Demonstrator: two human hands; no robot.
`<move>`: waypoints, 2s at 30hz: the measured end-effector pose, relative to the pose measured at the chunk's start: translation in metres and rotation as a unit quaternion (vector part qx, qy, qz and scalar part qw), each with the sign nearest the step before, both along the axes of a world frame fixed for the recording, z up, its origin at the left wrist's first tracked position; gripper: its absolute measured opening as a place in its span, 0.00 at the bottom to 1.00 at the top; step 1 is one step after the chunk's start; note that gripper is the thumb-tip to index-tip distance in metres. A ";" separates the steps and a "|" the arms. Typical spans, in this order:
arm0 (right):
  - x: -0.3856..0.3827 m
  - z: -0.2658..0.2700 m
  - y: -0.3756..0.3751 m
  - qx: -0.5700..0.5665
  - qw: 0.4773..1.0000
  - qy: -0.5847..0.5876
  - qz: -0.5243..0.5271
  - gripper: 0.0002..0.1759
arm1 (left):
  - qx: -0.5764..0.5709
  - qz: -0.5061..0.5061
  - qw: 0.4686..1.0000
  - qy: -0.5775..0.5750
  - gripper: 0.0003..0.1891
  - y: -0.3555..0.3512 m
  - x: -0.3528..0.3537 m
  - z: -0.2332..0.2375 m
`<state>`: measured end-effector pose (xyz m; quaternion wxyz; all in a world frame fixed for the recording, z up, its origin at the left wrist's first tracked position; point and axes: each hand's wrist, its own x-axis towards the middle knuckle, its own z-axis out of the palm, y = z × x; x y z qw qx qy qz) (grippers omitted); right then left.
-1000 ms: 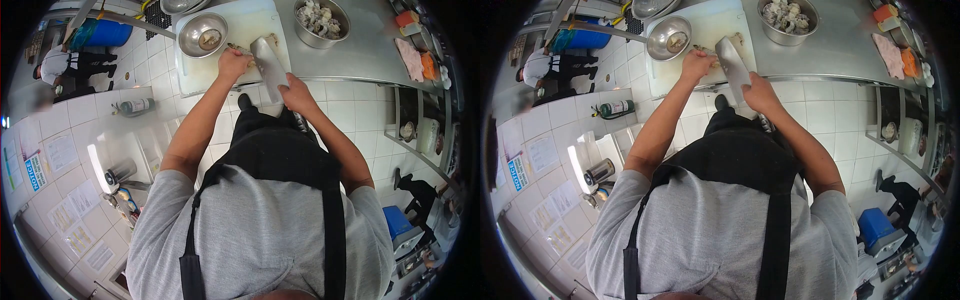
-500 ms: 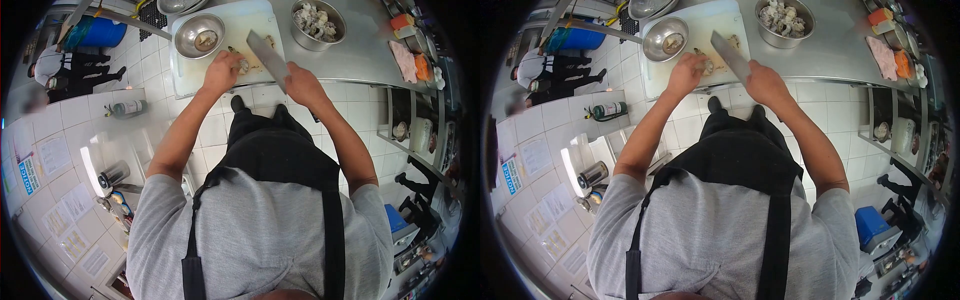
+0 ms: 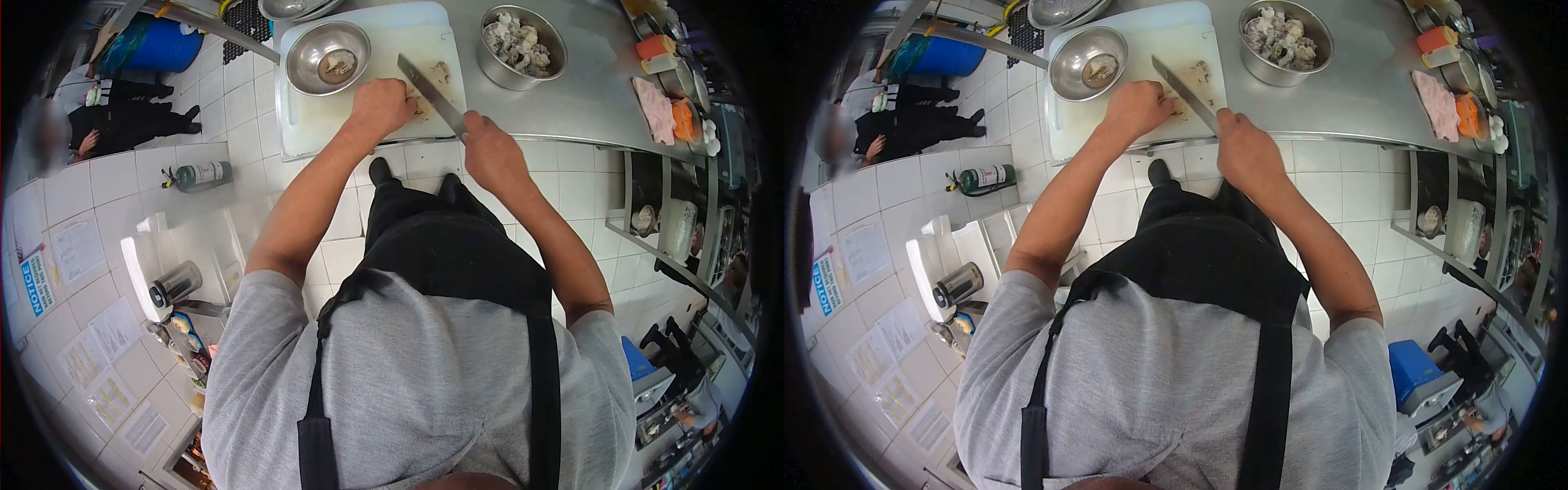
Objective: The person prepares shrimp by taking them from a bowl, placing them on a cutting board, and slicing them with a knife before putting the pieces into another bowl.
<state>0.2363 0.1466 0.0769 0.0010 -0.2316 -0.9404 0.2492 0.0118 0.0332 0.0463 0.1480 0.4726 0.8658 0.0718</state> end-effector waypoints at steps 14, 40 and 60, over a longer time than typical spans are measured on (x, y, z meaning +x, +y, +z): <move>-0.015 0.001 -0.008 0.088 0.994 -0.060 0.038 0.11 | 0.149 0.042 0.987 -0.036 0.17 -0.009 0.015 -0.027; -0.008 0.025 -0.010 0.051 0.993 -0.088 0.055 0.12 | 0.184 0.034 0.982 -0.037 0.15 -0.024 0.011 -0.035; -0.043 0.013 -0.007 0.037 0.996 -0.051 0.066 0.11 | 0.200 0.022 0.979 -0.002 0.14 -0.032 0.017 -0.033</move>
